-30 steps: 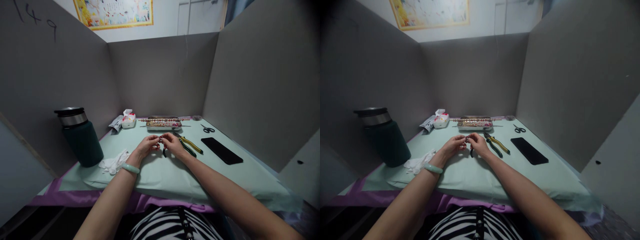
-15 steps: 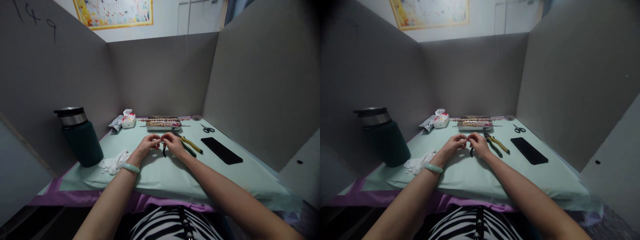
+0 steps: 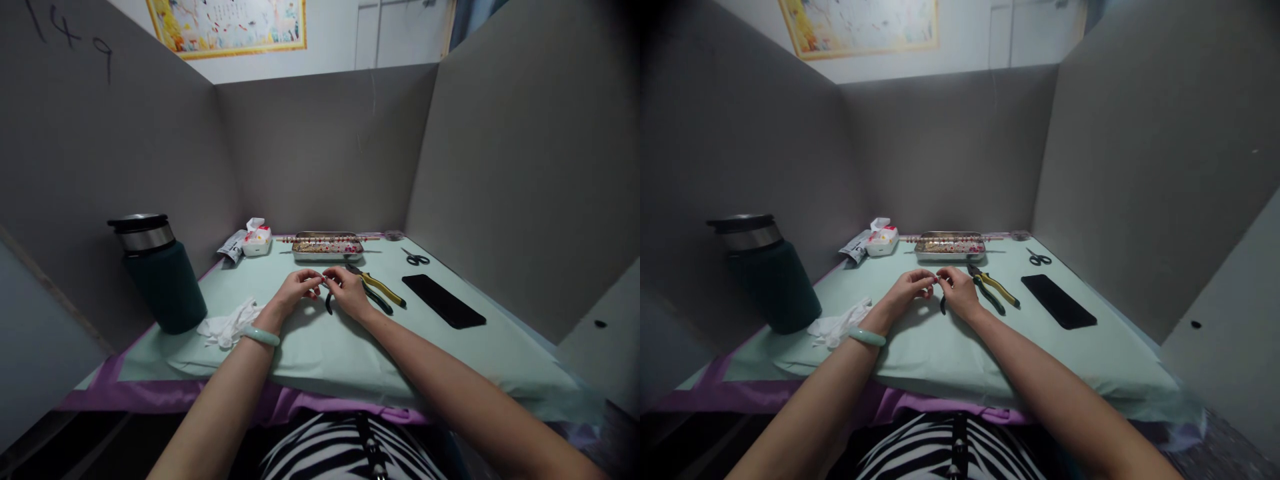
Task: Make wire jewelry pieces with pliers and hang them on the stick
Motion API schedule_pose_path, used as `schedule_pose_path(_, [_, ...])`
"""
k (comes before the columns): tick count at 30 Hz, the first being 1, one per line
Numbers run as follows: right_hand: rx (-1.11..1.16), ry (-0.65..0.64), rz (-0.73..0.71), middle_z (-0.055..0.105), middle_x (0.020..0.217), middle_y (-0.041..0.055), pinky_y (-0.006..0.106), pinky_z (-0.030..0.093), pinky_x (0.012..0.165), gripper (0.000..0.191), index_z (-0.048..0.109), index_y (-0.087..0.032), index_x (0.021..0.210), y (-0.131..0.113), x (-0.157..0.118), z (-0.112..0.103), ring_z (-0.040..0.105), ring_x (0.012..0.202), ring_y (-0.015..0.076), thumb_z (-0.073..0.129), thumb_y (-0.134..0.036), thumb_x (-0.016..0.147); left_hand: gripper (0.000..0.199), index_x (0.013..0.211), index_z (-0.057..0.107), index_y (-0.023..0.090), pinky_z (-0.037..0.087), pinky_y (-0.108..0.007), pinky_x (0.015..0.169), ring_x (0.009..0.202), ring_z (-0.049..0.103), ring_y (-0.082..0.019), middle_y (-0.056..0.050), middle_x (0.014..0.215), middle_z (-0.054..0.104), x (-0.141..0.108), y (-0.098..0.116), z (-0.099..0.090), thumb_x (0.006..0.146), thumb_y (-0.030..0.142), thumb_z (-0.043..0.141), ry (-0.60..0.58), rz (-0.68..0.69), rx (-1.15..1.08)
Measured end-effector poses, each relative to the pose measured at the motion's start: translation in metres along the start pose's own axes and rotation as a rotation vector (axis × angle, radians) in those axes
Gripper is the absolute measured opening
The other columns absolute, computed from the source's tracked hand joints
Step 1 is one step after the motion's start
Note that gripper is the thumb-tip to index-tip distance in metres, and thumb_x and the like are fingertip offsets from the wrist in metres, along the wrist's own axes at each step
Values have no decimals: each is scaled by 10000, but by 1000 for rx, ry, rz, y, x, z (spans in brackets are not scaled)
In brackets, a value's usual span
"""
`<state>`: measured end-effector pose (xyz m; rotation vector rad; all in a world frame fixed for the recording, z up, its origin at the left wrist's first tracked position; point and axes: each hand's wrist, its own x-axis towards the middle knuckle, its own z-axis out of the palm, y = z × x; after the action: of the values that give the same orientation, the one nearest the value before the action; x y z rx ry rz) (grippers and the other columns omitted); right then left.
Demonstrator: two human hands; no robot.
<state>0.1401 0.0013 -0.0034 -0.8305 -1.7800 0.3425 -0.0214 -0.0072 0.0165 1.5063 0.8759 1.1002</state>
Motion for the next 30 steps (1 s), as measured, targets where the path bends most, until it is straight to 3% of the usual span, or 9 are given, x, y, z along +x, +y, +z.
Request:
schedule_pose_path(16, [-379,8,-66,649,834,58,274,398,706,145,612,-171,839,-5,-6,4,588,795,184,477,-140,796,264,739,601,112,330,-206,486,466,436,-71,42,498,475,1,-2,5,661,357,659,27,12,145])
schedule_pose_path(30, [-105,11,47,654,767,36,258,414,665,124,608,-172,793,-5,-4,8,580,709,158,486,-160,774,186,703,600,114,412,-226,543,438,369,-51,72,460,406,-2,2,4,655,287,648,13,-50,6])
